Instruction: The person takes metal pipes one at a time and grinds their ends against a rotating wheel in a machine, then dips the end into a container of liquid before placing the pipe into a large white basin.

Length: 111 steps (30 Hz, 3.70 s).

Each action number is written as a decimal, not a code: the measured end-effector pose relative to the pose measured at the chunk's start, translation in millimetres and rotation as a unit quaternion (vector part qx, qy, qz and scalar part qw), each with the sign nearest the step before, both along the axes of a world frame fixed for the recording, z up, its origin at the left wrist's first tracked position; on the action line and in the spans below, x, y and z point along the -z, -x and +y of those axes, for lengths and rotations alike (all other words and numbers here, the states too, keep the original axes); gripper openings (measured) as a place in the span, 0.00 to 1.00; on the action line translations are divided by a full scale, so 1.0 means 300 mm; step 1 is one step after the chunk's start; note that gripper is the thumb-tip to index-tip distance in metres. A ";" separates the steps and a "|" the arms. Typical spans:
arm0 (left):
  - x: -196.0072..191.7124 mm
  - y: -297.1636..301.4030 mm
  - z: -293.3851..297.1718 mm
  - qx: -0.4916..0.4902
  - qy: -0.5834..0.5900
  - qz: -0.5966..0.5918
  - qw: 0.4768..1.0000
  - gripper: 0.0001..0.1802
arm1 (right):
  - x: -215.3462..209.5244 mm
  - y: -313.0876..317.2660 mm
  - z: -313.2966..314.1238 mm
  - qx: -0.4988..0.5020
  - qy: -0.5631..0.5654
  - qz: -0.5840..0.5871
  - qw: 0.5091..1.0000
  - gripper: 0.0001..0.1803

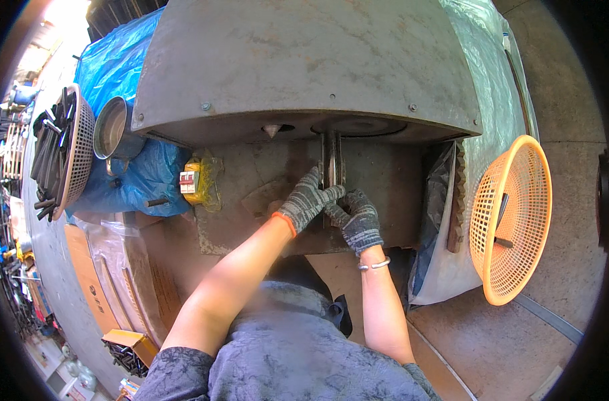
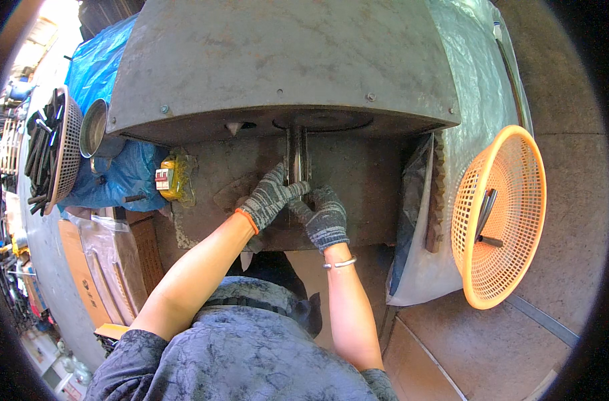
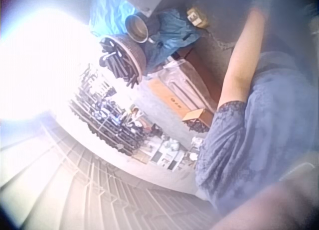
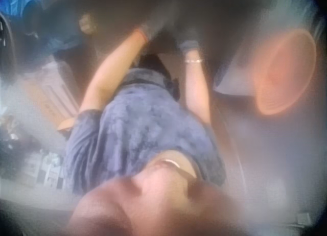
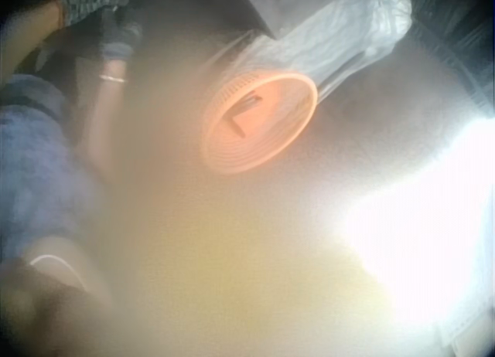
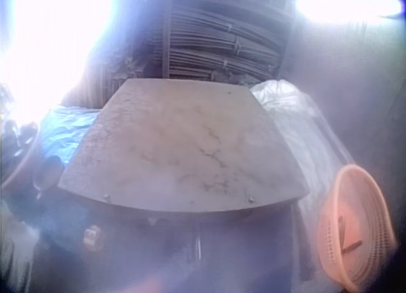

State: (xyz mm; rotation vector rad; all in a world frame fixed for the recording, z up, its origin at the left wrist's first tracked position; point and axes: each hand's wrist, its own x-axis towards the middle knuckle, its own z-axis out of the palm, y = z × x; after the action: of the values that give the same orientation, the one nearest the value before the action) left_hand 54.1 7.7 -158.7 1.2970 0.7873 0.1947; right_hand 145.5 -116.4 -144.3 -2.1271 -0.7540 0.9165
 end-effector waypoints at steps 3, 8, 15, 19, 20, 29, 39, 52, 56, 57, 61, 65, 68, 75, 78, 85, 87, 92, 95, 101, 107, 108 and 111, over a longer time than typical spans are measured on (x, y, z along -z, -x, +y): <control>0.002 0.003 0.005 -0.003 0.022 -0.023 0.999 0.24 | -0.016 -0.004 0.009 -0.023 0.027 -0.021 0.999 0.27; -0.044 0.000 0.006 0.016 -0.028 0.020 0.999 0.24 | 0.002 -0.016 0.004 -0.054 0.015 -0.053 0.997 0.26; 0.002 0.006 0.006 0.000 0.019 -0.043 0.999 0.26 | -0.002 -0.012 -0.002 -0.038 0.001 -0.034 0.999 0.24; -0.035 0.005 0.015 0.025 0.048 0.005 0.999 0.27 | -0.050 -0.002 0.028 -0.048 0.063 -0.051 0.996 0.24; -0.046 0.007 0.016 0.028 0.036 0.005 0.999 0.27 | -0.026 -0.003 0.015 -0.035 0.024 -0.015 0.999 0.24; -0.045 0.011 0.021 0.033 0.016 -0.001 0.999 0.26 | 0.014 -0.016 -0.012 -0.034 -0.004 0.016 0.999 0.25; -0.042 0.013 0.028 0.038 0.080 -0.052 0.995 0.23 | -0.027 -0.011 0.029 -0.027 0.092 -0.042 0.995 0.30; -0.103 0.051 -0.008 -0.023 -0.176 0.199 0.964 0.39 | -0.104 0.164 -0.012 -0.028 -0.010 -0.347 0.937 0.27; -0.052 0.129 -0.029 -0.161 0.099 0.058 0.980 0.23 | -0.198 0.254 -0.009 0.018 -0.030 -0.112 0.993 0.21; -0.105 0.143 -0.006 -0.171 0.157 0.023 0.972 0.20 | -0.208 0.277 0.003 0.046 -0.015 -0.002 0.999 0.20; -0.192 0.196 0.072 -0.179 0.256 -0.072 0.947 0.13 | -0.108 0.348 0.056 0.058 -0.174 0.177 0.967 0.16; -0.173 0.226 0.120 -0.176 0.273 -0.086 0.942 0.14 | -0.046 0.380 0.110 0.044 -0.170 0.216 0.960 0.28; -0.164 0.227 0.145 -0.166 0.259 -0.071 0.949 0.14 | -0.013 0.408 0.140 0.057 -0.215 0.163 0.961 0.27; -0.162 0.217 0.175 -0.179 0.274 -0.060 0.943 0.12 | -0.106 0.414 0.205 0.036 -0.194 0.068 0.978 0.31; -0.185 0.202 0.175 -0.203 0.261 -0.042 0.943 0.11 | -0.158 0.416 0.211 0.046 -0.151 0.110 0.981 0.31; -0.162 0.216 0.190 -0.173 0.246 -0.039 0.953 0.13 | -0.111 0.435 0.221 0.054 -0.196 0.063 0.977 0.30; -0.166 0.213 0.179 -0.158 0.256 -0.044 0.953 0.13 | -0.108 0.414 0.198 0.053 -0.170 0.072 0.982 0.29; -0.192 0.193 0.077 -0.127 0.306 -0.091 0.939 0.14 | -0.151 0.387 0.080 0.083 -0.237 0.029 0.968 0.24; -0.193 0.072 0.016 -0.081 0.347 -0.091 0.930 0.12 | -0.107 0.325 -0.027 0.199 -0.210 0.147 0.946 0.18; -0.207 -0.109 -0.049 -0.067 0.352 -0.101 0.928 0.11 | -0.148 0.136 -0.033 0.227 -0.141 -0.038 0.963 0.14; -0.205 -0.160 -0.014 -0.076 0.308 -0.094 0.944 0.09 | -0.127 0.070 0.017 0.209 -0.178 -0.036 0.961 0.19; -0.207 -0.167 -0.008 -0.080 0.316 -0.096 0.940 0.09 | -0.118 0.062 0.024 0.211 -0.178 -0.005 0.961 0.20; -0.166 -0.187 0.018 -0.094 0.324 -0.099 0.936 0.09 | -0.108 0.049 0.074 0.234 -0.201 0.051 0.950 0.20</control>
State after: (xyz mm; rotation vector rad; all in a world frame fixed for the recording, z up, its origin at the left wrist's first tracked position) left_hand 110.1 13.2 -109.0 0.5673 0.7179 0.1921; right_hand 130.8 -94.1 -111.8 -1.7670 -0.3195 0.5533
